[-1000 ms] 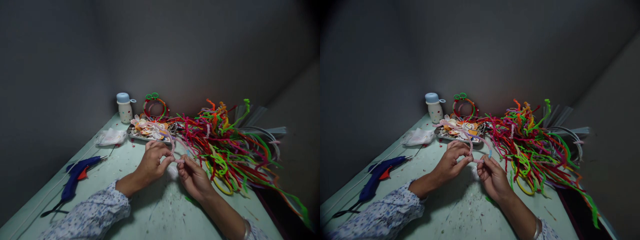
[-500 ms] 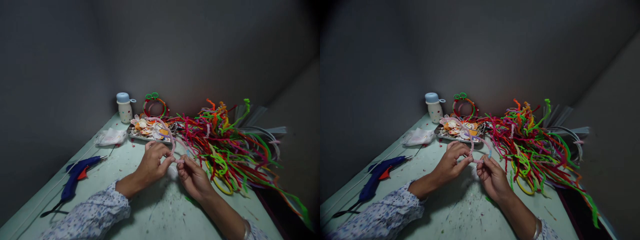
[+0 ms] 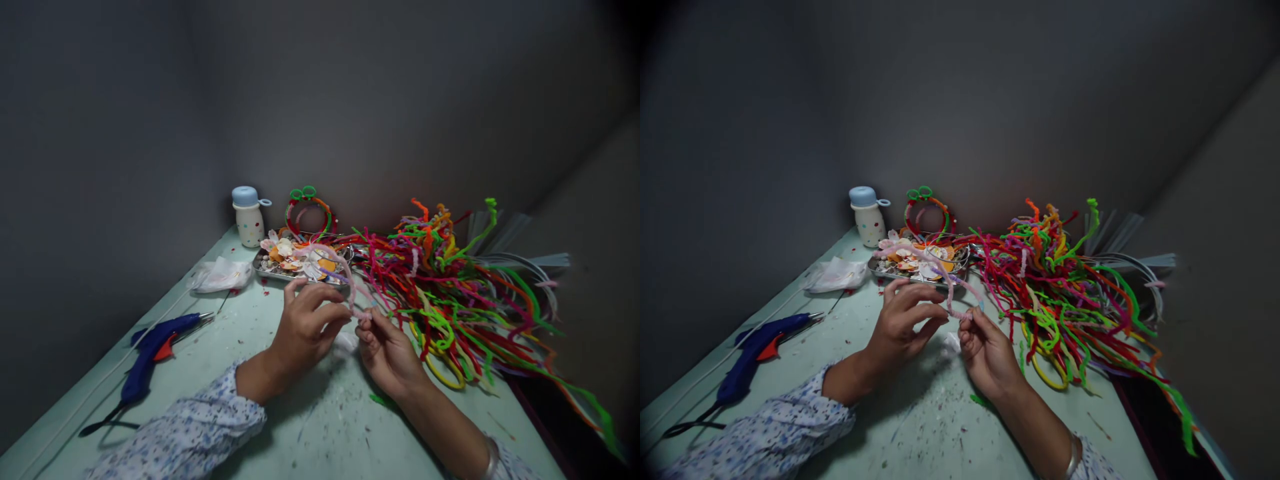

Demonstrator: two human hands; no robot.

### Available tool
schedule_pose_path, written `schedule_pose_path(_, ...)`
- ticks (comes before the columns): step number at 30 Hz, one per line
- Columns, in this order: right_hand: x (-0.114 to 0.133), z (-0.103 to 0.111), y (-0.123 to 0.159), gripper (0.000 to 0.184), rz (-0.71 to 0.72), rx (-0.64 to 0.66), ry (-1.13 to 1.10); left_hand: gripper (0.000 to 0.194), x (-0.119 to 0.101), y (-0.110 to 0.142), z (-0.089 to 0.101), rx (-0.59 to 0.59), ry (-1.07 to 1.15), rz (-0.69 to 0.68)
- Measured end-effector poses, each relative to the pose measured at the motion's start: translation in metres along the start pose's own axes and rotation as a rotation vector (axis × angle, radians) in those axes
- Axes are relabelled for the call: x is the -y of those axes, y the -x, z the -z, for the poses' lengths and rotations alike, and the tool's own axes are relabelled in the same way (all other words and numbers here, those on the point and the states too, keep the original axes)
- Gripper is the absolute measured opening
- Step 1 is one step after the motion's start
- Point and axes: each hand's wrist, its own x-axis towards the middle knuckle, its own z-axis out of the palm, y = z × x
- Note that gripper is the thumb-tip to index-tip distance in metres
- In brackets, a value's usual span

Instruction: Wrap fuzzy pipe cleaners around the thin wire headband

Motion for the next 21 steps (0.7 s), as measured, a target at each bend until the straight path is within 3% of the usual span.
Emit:
schedule_pose_path(12,-0.0021,-0.0053,0.0025,0.015,-0.017,0.003,-0.01,0.02,0.0047,0.0052,0.0003,-0.047,-0.146,-0.196)
schedule_pose_path(21,-0.0019,-0.0039,0.0041,0.015,-0.04,0.038,-0.006,0.021,0.0053,0.0072,0.0016,-0.08,-0.163,-0.226)
